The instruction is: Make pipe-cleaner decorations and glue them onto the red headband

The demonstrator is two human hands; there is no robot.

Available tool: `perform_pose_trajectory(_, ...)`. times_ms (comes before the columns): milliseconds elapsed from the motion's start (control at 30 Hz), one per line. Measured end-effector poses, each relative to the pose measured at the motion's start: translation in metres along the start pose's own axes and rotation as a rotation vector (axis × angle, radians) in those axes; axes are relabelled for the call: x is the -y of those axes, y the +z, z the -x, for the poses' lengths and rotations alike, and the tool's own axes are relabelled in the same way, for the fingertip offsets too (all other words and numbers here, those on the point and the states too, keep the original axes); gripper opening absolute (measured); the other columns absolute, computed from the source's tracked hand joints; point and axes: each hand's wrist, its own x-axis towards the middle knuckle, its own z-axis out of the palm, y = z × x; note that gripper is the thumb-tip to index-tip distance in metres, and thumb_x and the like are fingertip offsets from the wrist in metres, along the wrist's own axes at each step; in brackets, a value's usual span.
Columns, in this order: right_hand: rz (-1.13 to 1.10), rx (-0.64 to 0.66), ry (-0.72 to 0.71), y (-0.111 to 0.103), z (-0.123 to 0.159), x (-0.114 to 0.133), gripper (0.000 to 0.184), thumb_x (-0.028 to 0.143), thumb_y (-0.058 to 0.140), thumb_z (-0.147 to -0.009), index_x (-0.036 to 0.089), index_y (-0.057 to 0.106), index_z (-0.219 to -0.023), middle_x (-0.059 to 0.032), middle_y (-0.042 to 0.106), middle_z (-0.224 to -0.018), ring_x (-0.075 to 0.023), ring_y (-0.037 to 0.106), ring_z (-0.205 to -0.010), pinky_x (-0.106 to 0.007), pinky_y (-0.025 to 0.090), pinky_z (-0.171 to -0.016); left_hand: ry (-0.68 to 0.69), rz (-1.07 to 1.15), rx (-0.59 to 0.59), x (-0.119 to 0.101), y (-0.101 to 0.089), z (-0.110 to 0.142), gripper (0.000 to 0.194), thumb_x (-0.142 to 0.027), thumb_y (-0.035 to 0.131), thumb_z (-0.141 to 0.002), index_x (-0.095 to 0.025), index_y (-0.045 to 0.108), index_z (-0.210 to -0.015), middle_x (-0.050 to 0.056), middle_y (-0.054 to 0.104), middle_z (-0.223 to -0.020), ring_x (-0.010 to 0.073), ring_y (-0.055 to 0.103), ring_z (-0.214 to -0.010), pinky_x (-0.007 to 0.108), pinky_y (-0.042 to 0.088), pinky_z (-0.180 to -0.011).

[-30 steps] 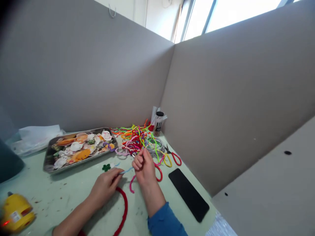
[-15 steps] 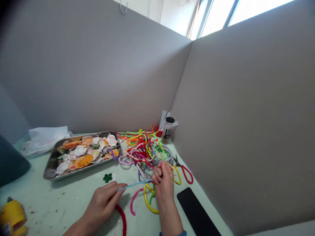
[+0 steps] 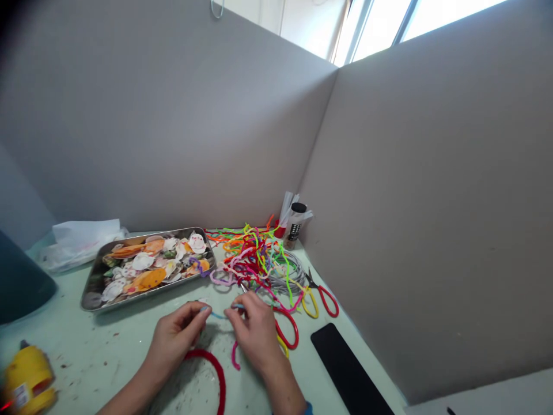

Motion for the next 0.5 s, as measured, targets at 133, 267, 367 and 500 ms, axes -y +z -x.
perform_pose_trajectory(133,0.156,0.223,-0.151,-0.002,0.003,0.005,0.008,0.021,0.053,-0.084,0.02,0.061,-0.085,-0.0032,0.06,-0.081,-0.0163,0.054,-0.076,-0.027,0.037,-0.068,0.146,-0.129,0.112,-0.004,0.006,0.011,0.02,-0.037,0.053,-0.083,-0.018,0.06,-0.078,-0.003,0.054,-0.056,0.0116,0.047,-0.05,0.021,0.036,-0.05)
perform_pose_trajectory(267,0.063,0.318,-0.121,-0.002,0.005,0.002,0.011,0.013,0.052,-0.081,0.019,0.061,-0.084,-0.001,0.061,-0.078,-0.0143,0.055,-0.073,-0.024,0.038,-0.066,0.209,-0.182,0.189,-0.008,0.01,0.021,0.016,-0.033,0.047,-0.087,-0.019,0.053,-0.084,-0.004,0.055,-0.055,0.0115,0.049,-0.051,0.022,0.034,-0.052)
perform_pose_trajectory(367,-0.023,0.355,-0.026,0.0,0.005,-0.001,0.012,0.013,0.05,-0.081,0.019,0.06,-0.086,0.0013,0.061,-0.072,-0.0115,0.053,-0.064,-0.021,0.037,-0.059,0.201,-0.168,0.229,-0.009,0.01,0.022,0.015,-0.032,0.042,-0.09,-0.019,0.049,-0.088,-0.004,0.054,-0.056,0.0117,0.049,-0.05,0.022,0.034,-0.052)
perform_pose_trajectory(500,-0.005,0.267,0.012,0.005,0.006,-0.001,0.009,0.017,0.049,-0.082,0.018,0.057,-0.078,0.0031,0.055,-0.064,-0.0093,0.047,-0.055,-0.02,0.034,-0.054,0.125,-0.124,0.207,-0.006,0.008,0.017,0.016,-0.034,0.04,-0.091,-0.02,0.046,-0.088,-0.004,0.054,-0.058,0.0116,0.049,-0.051,0.022,0.035,-0.053)
